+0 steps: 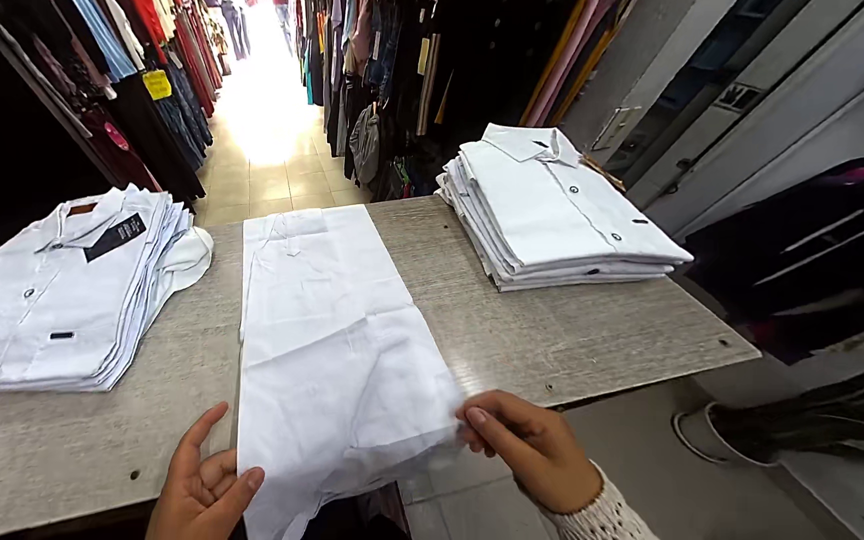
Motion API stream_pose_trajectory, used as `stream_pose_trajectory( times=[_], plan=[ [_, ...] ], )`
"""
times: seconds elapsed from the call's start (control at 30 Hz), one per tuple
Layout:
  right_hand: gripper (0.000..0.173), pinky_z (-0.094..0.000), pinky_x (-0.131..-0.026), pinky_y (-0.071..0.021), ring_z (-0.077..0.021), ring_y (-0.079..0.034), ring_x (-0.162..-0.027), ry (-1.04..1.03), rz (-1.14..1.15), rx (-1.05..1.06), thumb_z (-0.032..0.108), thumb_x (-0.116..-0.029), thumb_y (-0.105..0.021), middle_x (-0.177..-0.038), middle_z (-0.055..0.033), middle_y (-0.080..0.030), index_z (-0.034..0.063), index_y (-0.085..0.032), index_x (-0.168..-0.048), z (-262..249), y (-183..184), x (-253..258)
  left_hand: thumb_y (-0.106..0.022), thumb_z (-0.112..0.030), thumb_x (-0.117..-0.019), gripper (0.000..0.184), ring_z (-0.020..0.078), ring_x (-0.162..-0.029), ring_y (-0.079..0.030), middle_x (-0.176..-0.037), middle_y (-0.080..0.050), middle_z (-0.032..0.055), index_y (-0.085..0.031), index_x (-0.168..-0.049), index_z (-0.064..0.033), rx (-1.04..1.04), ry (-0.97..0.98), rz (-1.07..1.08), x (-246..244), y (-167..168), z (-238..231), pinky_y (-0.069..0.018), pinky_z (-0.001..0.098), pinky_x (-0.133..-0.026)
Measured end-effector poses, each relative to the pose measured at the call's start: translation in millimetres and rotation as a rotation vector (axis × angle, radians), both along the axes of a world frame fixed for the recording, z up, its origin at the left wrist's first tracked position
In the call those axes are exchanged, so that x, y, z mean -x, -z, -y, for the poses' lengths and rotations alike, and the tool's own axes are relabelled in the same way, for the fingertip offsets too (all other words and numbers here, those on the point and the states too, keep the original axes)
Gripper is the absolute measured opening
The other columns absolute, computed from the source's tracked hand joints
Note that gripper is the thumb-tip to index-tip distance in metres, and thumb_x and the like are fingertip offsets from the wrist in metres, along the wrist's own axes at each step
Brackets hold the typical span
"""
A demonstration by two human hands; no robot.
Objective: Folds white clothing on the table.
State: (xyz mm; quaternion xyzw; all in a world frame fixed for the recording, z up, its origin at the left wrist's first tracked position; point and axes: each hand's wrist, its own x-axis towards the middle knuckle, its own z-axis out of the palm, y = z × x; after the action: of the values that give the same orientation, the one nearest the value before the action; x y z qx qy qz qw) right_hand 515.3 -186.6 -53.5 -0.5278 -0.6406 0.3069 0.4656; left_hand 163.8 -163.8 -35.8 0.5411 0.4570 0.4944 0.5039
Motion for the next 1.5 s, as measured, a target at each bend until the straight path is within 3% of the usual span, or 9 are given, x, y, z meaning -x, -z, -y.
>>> stream_pose_trajectory(
  times=[0.07,0.13,0.23,0.4,0.57,1.0,1.2,1.37,1.5],
  plan=[
    [0.03,-0.0178,-0.063,-0.0556,0.0016,-0.065,-0.067,0.053,0.087,0.049,0.026,-0.1038,-0.054,-0.077,0.0047,-0.07,0.0049,-0.074,-0.096,25,13,-1,-0.061,0.016,-0.081,0.082,0.0084,-0.091,-0.076,-0.106,-0.077,-0.0049,-0.022,-0.151,0.0022,-0.072,0.071,0.047,-4,8,20,-0.0636,0.0281,-0.082],
    [0.029,-0.0172,-0.062,-0.0557,0.002,-0.065,-0.067,0.063,0.115,0.078,0.028,-0.1028,-0.055,-0.076,0.0052,-0.071,0.0066,-0.074,-0.095,43,22,-2,-0.063,0.013,-0.0851,0.058,0.005,-0.101,-0.072,-0.117,-0.075,-0.005,-0.051,-0.14,-0.001,-0.134,0.155,-0.001,-2,20,36,-0.0609,0.027,-0.089],
    [0.025,-0.0148,-0.063,-0.0555,0.0035,-0.066,-0.068,-0.014,0.095,0.057,0.026,-0.1014,-0.058,-0.078,0.0048,-0.072,0.0064,-0.073,-0.096,53,16,3,-0.066,0.01,-0.0861,0.02,-0.0009,-0.089,-0.07,-0.096,-0.078,0.0017,-0.078,-0.099,0.0007,-0.128,0.193,-0.179,4,23,49,-0.0578,0.0198,-0.084],
    [0.028,-0.0178,-0.066,-0.0569,-0.0003,-0.067,-0.07,-0.177,0.204,-0.029,0.024,-0.1037,-0.056,-0.08,-0.002,-0.071,0.0016,-0.072,-0.101,22,-17,10,-0.062,0.007,-0.0904,0.017,-0.0011,-0.081,-0.068,-0.094,-0.077,0.0093,-0.074,-0.102,0.009,0.009,0.242,-0.246,14,20,51,-0.0556,0.018,-0.08],
    [0.027,-0.0217,-0.072,-0.0582,-0.0033,-0.069,-0.077,-0.258,0.248,-0.013,0.021,-0.1036,-0.056,-0.087,-0.0031,-0.073,-0.0007,-0.071,-0.107,-55,-63,12,-0.064,0.005,-0.0873,0.015,0.0298,-0.099,-0.073,-0.103,-0.073,0.0286,-0.074,-0.096,0.0118,-0.352,0.016,-0.494,21,9,37,-0.0573,0.0338,-0.091],
    [0.059,-0.0635,-0.105,-0.043,-0.0491,-0.059,-0.123,-0.017,0.635,0.317,0.036,-0.1017,-0.062,-0.129,-0.035,-0.061,-0.0105,-0.054,-0.136,-372,-96,84,-0.063,-0.004,-0.0906,0.019,0.0386,-0.1,-0.074,-0.105,-0.075,0.0232,-0.075,-0.1,0.0079,-0.749,-0.058,-0.766,-54,19,-56,-0.0593,0.0446,-0.09],
    [0.046,-0.043,-0.083,-0.0555,-0.0255,-0.067,-0.092,-0.158,-0.032,0.284,0.006,-0.095,-0.067,-0.116,-0.0223,-0.066,0.0004,-0.053,-0.138,-375,-101,109,-0.066,-0.013,-0.0919,0.027,0.0401,-0.11,-0.07,-0.114,-0.07,0.0315,-0.072,-0.106,0.0083,-0.663,-0.199,-0.77,-52,18,-44,-0.0541,0.0391,-0.099],
    [0.04,-0.0262,-0.077,-0.0574,-0.0067,-0.067,-0.088,-0.473,-0.411,0.004,-0.003,-0.1008,-0.047,-0.116,-0.0046,-0.066,0.0032,-0.051,-0.14,-310,-206,126,-0.08,-0.022,-0.0791,0.085,0.0423,-0.134,-0.051,-0.139,-0.041,0.0494,-0.04,-0.136,0.0266,-0.435,-0.351,-0.495,-45,10,-42,-0.0443,0.0408,-0.109],
    [0.029,-0.0286,-0.079,-0.0578,-0.0104,-0.067,-0.087,-0.753,-0.408,-0.206,-0.001,-0.1035,-0.041,-0.102,-0.0081,-0.069,-0.0032,-0.062,-0.124,-289,-284,123,-0.081,-0.001,-0.0704,0.085,0.0083,-0.108,-0.066,-0.121,-0.064,0.0282,-0.035,-0.136,0.0262,-0.205,-0.445,-0.181,-49,-9,-34,-0.0541,0.0232,-0.093]
  ],
)
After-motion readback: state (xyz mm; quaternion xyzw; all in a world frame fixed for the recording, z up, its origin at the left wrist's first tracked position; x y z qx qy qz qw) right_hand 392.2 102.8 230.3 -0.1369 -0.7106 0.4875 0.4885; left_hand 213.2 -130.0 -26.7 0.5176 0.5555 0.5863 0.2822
